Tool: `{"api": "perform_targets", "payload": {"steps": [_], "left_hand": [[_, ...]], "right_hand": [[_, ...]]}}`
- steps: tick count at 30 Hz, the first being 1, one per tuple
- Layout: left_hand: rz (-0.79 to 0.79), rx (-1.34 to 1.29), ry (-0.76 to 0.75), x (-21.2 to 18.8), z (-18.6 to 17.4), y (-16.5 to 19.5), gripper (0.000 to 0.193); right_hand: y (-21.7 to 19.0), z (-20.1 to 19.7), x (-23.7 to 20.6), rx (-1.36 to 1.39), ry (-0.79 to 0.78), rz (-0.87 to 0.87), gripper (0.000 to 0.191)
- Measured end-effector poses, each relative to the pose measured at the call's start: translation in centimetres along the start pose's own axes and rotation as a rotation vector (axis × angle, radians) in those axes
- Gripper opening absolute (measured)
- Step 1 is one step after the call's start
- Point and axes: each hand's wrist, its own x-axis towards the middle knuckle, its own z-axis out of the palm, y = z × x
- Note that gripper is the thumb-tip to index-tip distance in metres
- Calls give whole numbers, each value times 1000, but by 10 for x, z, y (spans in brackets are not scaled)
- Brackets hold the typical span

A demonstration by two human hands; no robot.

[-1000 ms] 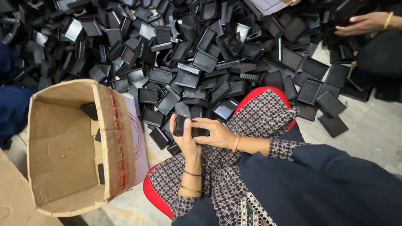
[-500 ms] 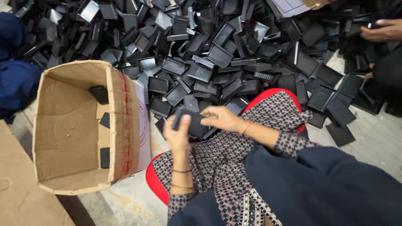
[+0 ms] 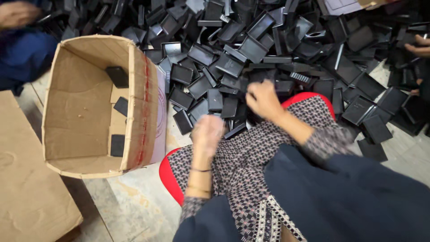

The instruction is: The person sits on the floor and repeatedly picks up small black plastic parts from a large pile, opens and closes them, and places them into a cardboard box. The person also moves a box and continues sorting the parts one at a time.

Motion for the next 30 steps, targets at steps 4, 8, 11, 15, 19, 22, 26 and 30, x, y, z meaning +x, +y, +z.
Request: {"api": "perform_targets", "payload": {"steps": [4, 8, 11, 15, 19, 22, 26, 30], "left_hand": [[-425, -299, -158, 29, -2, -64, 52], [26, -291, -100, 62, -27, -71, 28], [127, -176, 61, 71, -46, -62, 39], [71, -318, -100, 66, -54, -66, 24], [-196, -265, 34, 63, -36, -72, 20], [-173, -165, -30, 61, -14, -76, 33], [85, -187, -241, 61, 16, -79, 36], [222, -46, -235, 61, 33, -75, 45]], "right_hand": [[-70, -11, -52, 538, -272, -363, 25], [-48, 23, -14, 434, -24, -294, 27], [-12, 67, 41, 15, 93, -146, 28], [15, 73, 71, -215, -255, 26, 18], [7, 36, 33, -98, -27, -64, 29], [-28, 16, -10, 83, 47, -252, 31], [-53, 6, -46, 480, 97, -302, 54], [-41, 0, -49, 925, -212, 206, 55]]}}
